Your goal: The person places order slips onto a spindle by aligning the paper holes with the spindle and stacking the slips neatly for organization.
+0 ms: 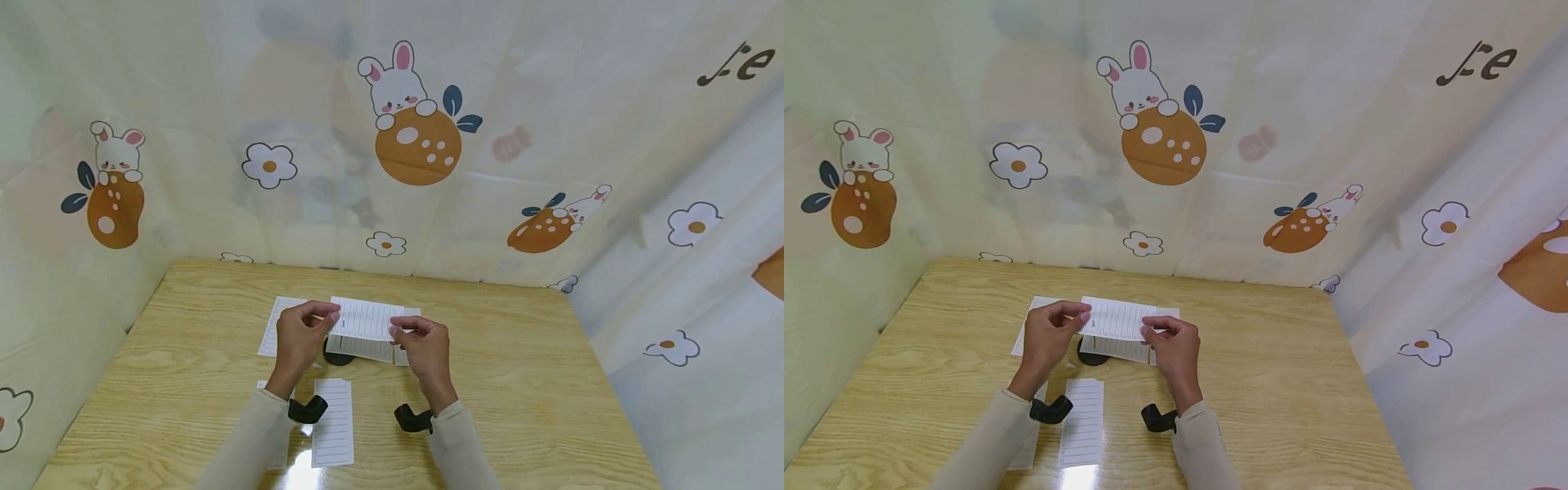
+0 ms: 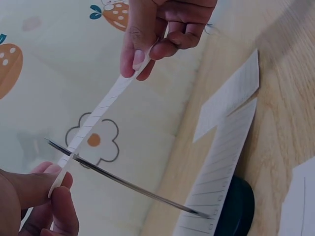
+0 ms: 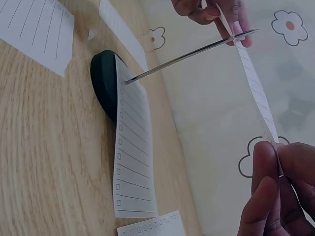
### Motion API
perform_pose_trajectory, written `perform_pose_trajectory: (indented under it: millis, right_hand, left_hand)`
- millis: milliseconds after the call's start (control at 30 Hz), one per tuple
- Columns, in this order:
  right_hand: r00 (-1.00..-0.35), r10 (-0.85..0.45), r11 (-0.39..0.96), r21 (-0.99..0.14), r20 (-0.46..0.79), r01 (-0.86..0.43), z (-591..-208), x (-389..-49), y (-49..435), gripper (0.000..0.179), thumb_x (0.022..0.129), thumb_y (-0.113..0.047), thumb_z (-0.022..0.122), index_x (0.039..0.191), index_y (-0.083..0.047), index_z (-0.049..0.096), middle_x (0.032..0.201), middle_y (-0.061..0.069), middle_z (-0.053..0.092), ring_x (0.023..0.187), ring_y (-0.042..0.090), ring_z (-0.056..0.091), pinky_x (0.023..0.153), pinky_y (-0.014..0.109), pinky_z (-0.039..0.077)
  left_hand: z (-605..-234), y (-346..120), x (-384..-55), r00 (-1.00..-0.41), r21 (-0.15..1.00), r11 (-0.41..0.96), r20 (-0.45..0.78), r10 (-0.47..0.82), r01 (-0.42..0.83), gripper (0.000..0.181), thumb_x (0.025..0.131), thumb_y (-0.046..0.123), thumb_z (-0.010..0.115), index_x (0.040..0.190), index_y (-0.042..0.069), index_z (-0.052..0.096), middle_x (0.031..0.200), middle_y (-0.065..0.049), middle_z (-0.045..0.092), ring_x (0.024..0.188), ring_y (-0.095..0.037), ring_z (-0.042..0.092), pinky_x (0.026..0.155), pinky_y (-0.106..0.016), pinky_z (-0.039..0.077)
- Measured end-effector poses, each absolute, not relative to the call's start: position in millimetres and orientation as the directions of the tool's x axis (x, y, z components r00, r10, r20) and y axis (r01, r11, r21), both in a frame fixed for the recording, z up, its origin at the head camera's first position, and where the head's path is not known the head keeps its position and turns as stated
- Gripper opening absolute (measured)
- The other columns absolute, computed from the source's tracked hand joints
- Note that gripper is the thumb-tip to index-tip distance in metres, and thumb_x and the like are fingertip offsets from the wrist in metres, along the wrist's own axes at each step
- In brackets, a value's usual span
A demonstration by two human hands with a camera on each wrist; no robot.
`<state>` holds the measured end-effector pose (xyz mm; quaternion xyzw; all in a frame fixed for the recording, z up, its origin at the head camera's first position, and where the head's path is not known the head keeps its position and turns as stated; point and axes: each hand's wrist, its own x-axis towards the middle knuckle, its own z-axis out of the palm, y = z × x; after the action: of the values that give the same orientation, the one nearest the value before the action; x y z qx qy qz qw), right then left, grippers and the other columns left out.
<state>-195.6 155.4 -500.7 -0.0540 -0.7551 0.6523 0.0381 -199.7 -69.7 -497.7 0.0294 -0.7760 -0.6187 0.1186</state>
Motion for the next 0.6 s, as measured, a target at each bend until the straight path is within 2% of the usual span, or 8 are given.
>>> perform_pose_trajectory:
  millis: [200, 267, 367, 500, 600]
  right_hand:
    - [-0.992, 0.127, 0.167, -0.985, -0.024, 0.045, -508.5, -196.8, 156.7, 0.011, 0.084, -0.011, 0.08, 0.094, -0.012, 0.079, 0.092, 0.011, 0.076, 0.08, 0.044, 0.07, 0.069, 0.045, 0.057]
    - [-0.99, 0.14, 0.19, -0.98, -0.026, 0.052, -511.6, -197.8, 155.9, 0.01, 0.083, -0.01, 0.08, 0.092, -0.014, 0.08, 0.09, 0.01, 0.076, 0.077, 0.042, 0.071, 0.065, 0.041, 0.057]
    - [-0.986, 0.165, 0.233, -0.97, -0.033, 0.072, -517.3, -199.8, 154.5, 0.009, 0.082, -0.011, 0.082, 0.09, -0.016, 0.08, 0.086, 0.008, 0.076, 0.073, 0.037, 0.071, 0.063, 0.042, 0.056]
    - [-0.983, 0.178, 0.266, -0.959, -0.046, 0.093, -521.8, -200.4, 153.0, 0.01, 0.081, -0.01, 0.082, 0.089, -0.016, 0.08, 0.086, 0.005, 0.076, 0.071, 0.034, 0.072, 0.068, 0.049, 0.057]
    - [-0.983, 0.179, 0.288, -0.953, -0.048, 0.099, -524.8, -200.6, 152.6, 0.01, 0.081, -0.01, 0.082, 0.088, -0.017, 0.08, 0.086, 0.005, 0.076, 0.069, 0.03, 0.072, 0.065, 0.045, 0.057]
  left_hand:
    - [-508.1, -69.6, -201.5, -0.973, 0.967, 0.24, 0.136, -0.188, 0.089, 0.006, 0.086, 0.019, 0.08, 0.091, 0.02, 0.079, 0.088, -0.001, 0.073, 0.067, -0.021, 0.057, 0.054, -0.023, 0.043]
    - [-512.2, -69.8, -202.8, -0.974, 0.965, 0.248, 0.131, -0.185, 0.082, 0.006, 0.085, 0.02, 0.08, 0.091, 0.021, 0.079, 0.089, -0.001, 0.073, 0.068, -0.02, 0.057, 0.055, -0.023, 0.043]
    - [-517.3, -69.9, -204.3, -0.974, 0.962, 0.262, 0.127, -0.187, 0.075, 0.006, 0.085, 0.021, 0.08, 0.091, 0.021, 0.079, 0.089, -0.001, 0.073, 0.068, -0.02, 0.057, 0.055, -0.023, 0.043]
    - [-522.9, -69.7, -205.1, -0.973, 0.956, 0.286, 0.122, -0.196, 0.062, 0.005, 0.085, 0.021, 0.08, 0.09, 0.023, 0.079, 0.088, 0.0, 0.074, 0.07, -0.02, 0.057, 0.058, -0.024, 0.045]
    - [-526.9, -69.9, -206.0, -0.972, 0.952, 0.302, 0.12, -0.2, 0.056, 0.005, 0.085, 0.021, 0.08, 0.09, 0.023, 0.079, 0.087, 0.0, 0.074, 0.07, -0.019, 0.058, 0.06, -0.025, 0.045]
